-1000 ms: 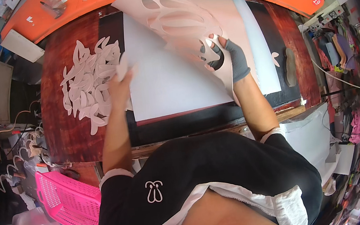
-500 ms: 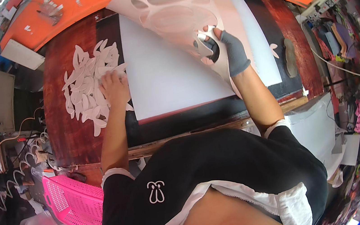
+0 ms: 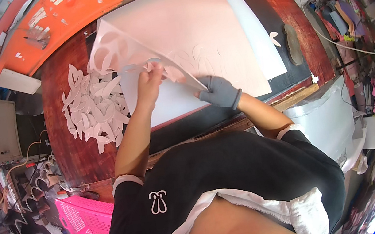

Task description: The person places a sheet of pink material under a hydraulic press, operates the press to cut a pattern, then removes the cut decorative piece and stacks it with others. The person repeats this cycle with additional sheets.

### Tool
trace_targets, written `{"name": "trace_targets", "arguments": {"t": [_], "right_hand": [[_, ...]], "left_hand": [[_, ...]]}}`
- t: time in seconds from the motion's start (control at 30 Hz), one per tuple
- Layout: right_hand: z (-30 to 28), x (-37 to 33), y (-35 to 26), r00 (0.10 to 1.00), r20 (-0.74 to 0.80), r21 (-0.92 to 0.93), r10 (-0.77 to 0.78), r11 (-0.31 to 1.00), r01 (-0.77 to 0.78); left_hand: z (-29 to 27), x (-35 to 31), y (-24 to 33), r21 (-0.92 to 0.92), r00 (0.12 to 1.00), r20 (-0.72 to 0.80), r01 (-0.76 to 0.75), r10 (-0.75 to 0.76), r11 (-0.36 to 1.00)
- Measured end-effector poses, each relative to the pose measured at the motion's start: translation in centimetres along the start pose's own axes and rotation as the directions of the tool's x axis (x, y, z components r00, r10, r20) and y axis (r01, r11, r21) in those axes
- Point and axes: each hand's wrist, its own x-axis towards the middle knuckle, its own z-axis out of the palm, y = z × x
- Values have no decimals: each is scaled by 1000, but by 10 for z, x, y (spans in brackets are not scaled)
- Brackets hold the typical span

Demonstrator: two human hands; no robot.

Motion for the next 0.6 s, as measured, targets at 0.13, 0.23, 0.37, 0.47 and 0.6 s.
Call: {"name": "trace_targets", "arguments": {"t": [0.13,0.23,0.37,0.47,0.6], "right_hand": [[1,-6,0,970,77,123,231,963,-239],[-13,15,-17,963,89,578,254,774,-258],[-27,45,-39,953,10,854,303,493,-166],[-22,49,-44,965,7,970,263,234,-71],[-14,51,-40,953,-55,869,299,485,-102]], "left_hand": [[-3,11,5,21,991,65,-116,115,993],[-5,33,27,-102,975,35,-216,220,971],[-8,33,47,-34,939,-111,-331,326,943],[-1,1,35,332,913,-43,-369,405,868],[36,-28,7,76,975,183,-145,129,987]]}}
